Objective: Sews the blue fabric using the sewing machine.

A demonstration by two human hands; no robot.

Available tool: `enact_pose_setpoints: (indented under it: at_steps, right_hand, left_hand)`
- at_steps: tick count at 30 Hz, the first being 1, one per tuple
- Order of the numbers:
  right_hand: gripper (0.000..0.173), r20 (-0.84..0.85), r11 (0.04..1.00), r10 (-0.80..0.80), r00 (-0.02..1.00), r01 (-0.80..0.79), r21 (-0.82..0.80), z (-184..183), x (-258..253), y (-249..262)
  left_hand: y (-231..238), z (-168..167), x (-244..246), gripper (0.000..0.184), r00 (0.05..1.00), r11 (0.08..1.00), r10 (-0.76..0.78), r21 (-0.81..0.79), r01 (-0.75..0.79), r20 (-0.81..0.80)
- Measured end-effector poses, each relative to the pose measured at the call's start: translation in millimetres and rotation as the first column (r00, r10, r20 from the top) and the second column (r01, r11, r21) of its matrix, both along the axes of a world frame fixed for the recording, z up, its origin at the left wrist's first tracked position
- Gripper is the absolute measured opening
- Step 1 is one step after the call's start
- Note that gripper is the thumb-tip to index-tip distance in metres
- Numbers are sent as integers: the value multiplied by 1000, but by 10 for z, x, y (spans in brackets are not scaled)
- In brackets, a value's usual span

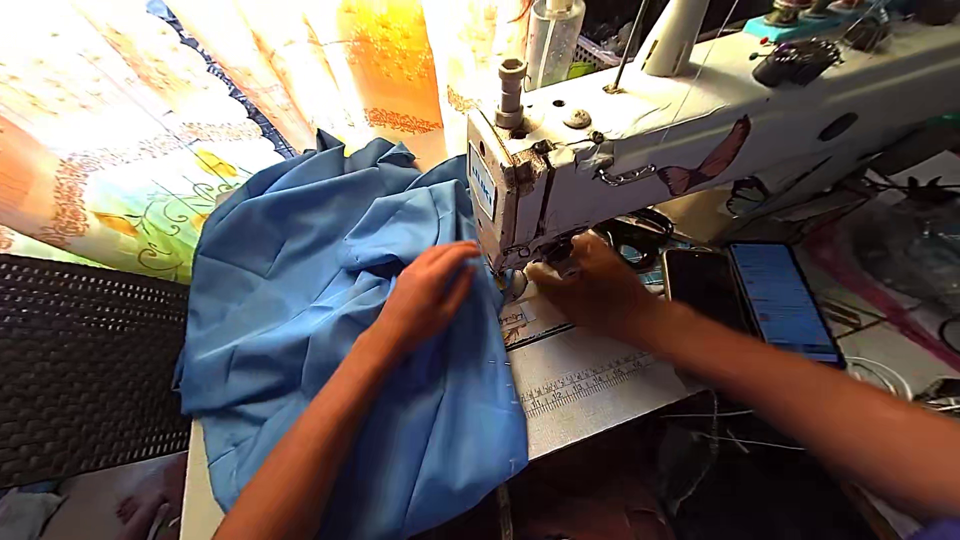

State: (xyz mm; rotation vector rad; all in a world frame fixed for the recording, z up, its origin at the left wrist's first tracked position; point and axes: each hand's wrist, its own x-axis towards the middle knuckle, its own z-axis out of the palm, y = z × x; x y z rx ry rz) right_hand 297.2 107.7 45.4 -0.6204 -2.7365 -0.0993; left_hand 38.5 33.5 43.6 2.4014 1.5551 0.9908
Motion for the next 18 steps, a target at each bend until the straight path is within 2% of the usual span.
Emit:
enact_pose_setpoints:
  at_steps: [2,4,8,10,12,13,14,16,18]
  right_hand:
    - [27,-14,991,84,996,-85,-103,-158,36,-407]
    - [32,-66,972,121,990,-132,-195,-227,27,-786]
    - [40,-173,962,110,979,-148,-230,-375,15,-1235]
    - [43,-210,958,68,975,-123,-259,-410,39,-1371]
    - [41,-286,926,2,958,-110,-362,-426,104,-1508]
    - [40,-308,877,-38,951,-116,-466,-405,163,-1593]
    - [41,-293,780,-84,952,-120,-615,-349,233,-1694]
    - [44,-123,453,-133,983,-50,-890,-180,359,-1873]
    - [41,62,133,-156,986,83,-988,-197,404,-1973]
  left_hand:
    - [134,-200,-93,48,997,995,58,-76,-62,-59]
    - [47,-398,-159,61,972,981,144,-99,-165,-187]
    - [-449,-510,-188,59,910,937,282,-117,-330,-304]
    - [-621,-442,-159,56,885,918,306,-136,-371,-350]
    - [-610,-271,-137,53,885,918,288,-158,-364,-365]
    - [-546,-181,-122,50,903,923,270,-176,-341,-335]
    - [-454,-115,-104,47,927,934,247,-187,-305,-281]
    - [-231,-32,-57,41,981,960,159,-215,-181,-112]
    - [-33,-41,13,46,995,968,56,-248,-35,77]
